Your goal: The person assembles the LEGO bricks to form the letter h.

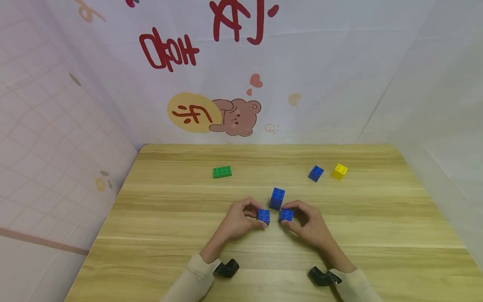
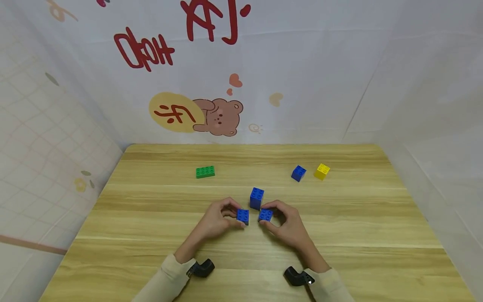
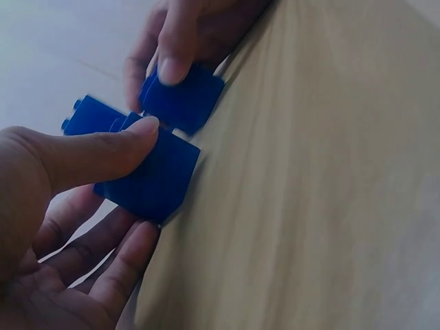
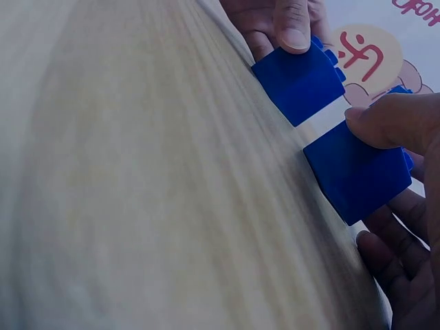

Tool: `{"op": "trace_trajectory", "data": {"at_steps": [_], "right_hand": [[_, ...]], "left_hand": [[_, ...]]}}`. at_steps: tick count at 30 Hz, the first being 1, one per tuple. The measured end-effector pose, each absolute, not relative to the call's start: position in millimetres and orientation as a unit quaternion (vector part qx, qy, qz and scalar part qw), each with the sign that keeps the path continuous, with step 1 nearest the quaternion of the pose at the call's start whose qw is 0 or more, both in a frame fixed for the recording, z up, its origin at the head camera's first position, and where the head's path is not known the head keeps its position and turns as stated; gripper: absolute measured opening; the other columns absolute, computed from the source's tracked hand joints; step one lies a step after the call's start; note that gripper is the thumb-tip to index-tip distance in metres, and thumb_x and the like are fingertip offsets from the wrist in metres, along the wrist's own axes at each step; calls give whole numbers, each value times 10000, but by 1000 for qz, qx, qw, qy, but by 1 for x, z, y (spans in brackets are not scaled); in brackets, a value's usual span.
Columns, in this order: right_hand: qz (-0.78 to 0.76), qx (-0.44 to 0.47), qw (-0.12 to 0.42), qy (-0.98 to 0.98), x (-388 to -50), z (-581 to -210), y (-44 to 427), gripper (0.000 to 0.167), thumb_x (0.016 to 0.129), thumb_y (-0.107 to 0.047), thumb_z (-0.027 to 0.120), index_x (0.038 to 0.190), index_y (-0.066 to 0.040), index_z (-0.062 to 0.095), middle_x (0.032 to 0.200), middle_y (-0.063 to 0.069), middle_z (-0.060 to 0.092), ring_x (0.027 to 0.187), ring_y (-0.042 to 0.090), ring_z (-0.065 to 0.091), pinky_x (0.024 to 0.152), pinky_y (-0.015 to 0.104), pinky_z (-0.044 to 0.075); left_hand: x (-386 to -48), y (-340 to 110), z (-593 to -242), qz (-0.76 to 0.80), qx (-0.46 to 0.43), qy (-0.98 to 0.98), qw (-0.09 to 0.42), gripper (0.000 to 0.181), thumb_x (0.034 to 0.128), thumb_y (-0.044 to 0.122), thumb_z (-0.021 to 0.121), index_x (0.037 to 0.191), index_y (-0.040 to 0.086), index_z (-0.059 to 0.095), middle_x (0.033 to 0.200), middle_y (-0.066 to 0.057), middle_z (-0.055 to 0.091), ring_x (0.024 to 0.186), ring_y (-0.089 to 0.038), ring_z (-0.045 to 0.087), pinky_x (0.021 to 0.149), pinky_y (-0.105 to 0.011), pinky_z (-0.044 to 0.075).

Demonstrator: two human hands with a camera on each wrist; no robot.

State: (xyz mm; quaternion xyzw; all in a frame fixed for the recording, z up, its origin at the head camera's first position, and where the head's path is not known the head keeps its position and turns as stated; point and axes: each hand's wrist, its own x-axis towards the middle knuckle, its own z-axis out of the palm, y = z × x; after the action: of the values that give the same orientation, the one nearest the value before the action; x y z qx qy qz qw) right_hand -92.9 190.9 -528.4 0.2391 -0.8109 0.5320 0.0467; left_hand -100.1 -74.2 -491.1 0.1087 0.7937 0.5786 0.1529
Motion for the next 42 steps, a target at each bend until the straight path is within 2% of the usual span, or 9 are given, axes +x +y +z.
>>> {"op": "trace_trajectory", "data": {"at_steps": [6,19,24,31,42], "right_hand": [[539,242,33,-806,-93,-527,190,357,863,-101,836,1189,-150,700,1161,23,742,1125,87,665,1000,138,490],[566,246,47,-785,-88,-524,189,371,850,-1,815,1201,-93,739,1161,32,749,1103,106,674,978,186,508],[588,256,65,-765,-85,-524,184,406,851,58,785,1237,-52,719,1169,81,740,1095,122,671,965,200,522],[602,248,95,-753,-82,-524,179,436,860,102,751,1268,-39,694,1121,82,721,964,111,633,831,203,545],[625,260,144,-722,-79,-524,167,461,803,159,770,1230,1,697,1138,134,719,934,111,627,797,179,554]], "left_hand": [[-96,-70,-491,579,109,794,152,354,765,122,916,1053,177,718,1026,-15,709,890,-128,696,795,-200,579],[-92,-62,-492,576,109,794,160,362,759,159,927,1052,201,718,1019,31,708,905,-125,697,807,-218,575],[-91,-61,-492,575,112,795,157,354,765,158,922,1052,202,720,1027,23,709,917,-144,700,809,-221,578],[-91,-62,-492,574,108,796,160,363,758,155,927,1053,204,720,1042,25,714,921,-139,702,815,-219,579],[-92,-63,-493,573,117,797,154,365,754,152,929,1050,191,718,1040,19,715,918,-127,699,814,-203,579]]}}
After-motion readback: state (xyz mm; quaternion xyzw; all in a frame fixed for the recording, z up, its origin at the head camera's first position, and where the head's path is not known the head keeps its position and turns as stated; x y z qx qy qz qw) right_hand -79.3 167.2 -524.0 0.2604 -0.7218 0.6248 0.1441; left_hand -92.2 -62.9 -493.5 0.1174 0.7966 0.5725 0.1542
